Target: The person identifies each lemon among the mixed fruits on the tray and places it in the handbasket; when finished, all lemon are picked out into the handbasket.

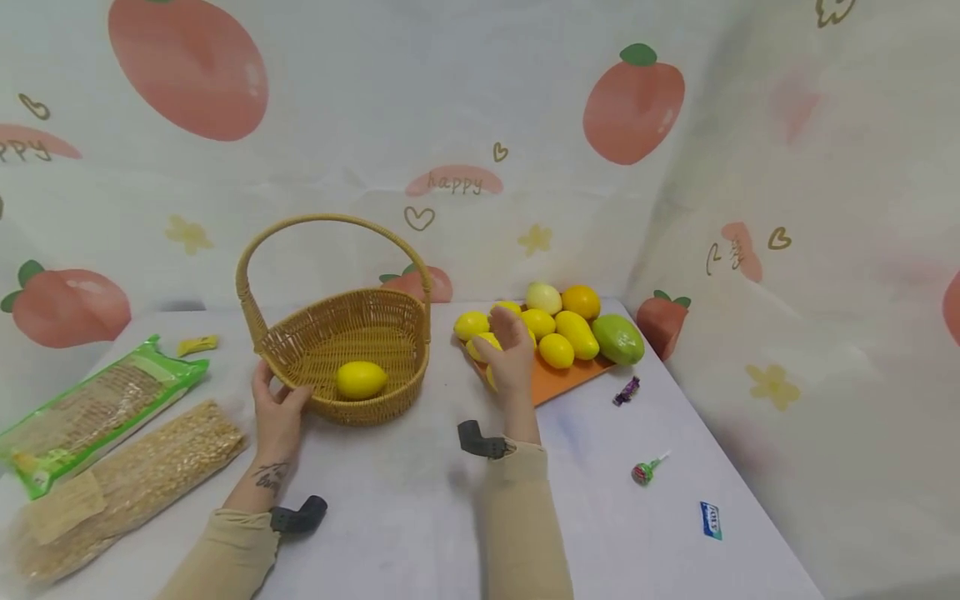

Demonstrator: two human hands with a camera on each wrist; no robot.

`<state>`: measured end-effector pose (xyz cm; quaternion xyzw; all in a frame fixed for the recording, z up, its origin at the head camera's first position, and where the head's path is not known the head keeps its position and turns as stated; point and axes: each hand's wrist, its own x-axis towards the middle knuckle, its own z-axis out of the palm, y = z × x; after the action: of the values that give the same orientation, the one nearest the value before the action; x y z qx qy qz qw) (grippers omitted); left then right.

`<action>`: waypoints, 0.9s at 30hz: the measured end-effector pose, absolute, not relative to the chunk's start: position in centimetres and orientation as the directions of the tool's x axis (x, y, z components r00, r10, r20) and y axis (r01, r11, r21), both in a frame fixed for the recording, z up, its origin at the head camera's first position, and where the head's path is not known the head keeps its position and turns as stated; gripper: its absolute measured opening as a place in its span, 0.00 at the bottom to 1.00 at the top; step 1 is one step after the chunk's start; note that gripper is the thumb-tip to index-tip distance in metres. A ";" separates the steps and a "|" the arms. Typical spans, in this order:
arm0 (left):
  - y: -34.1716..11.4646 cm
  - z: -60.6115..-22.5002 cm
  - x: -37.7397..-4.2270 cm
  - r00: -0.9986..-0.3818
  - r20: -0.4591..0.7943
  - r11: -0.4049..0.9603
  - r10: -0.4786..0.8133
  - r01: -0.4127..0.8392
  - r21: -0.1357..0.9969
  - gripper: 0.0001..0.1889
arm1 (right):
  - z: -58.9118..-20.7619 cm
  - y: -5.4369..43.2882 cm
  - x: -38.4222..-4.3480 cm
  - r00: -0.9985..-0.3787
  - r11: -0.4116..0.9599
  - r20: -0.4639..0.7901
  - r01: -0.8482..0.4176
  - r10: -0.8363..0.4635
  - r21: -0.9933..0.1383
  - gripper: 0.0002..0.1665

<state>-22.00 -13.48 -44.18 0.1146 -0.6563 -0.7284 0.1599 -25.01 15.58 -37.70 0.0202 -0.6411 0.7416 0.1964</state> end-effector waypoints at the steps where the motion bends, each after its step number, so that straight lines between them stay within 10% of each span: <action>1: -13.5 -44.2 -22.0 -0.922 0.045 -0.088 -0.384 0.085 0.992 0.42 | -38.2 16.2 -25.1 -0.921 -0.080 0.265 -0.298 0.284 -0.951 0.29; 27: -13.6 -44.1 -21.9 -0.931 0.055 -0.109 -0.361 0.101 0.989 0.42 | -45.1 18.7 -26.4 -0.945 0.263 0.039 0.050 0.323 -0.964 0.39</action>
<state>-21.93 -13.57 -44.11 0.1003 -0.6488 -0.7378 0.1567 -26.44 18.73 -45.12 -0.1188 -0.7862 0.5955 0.1147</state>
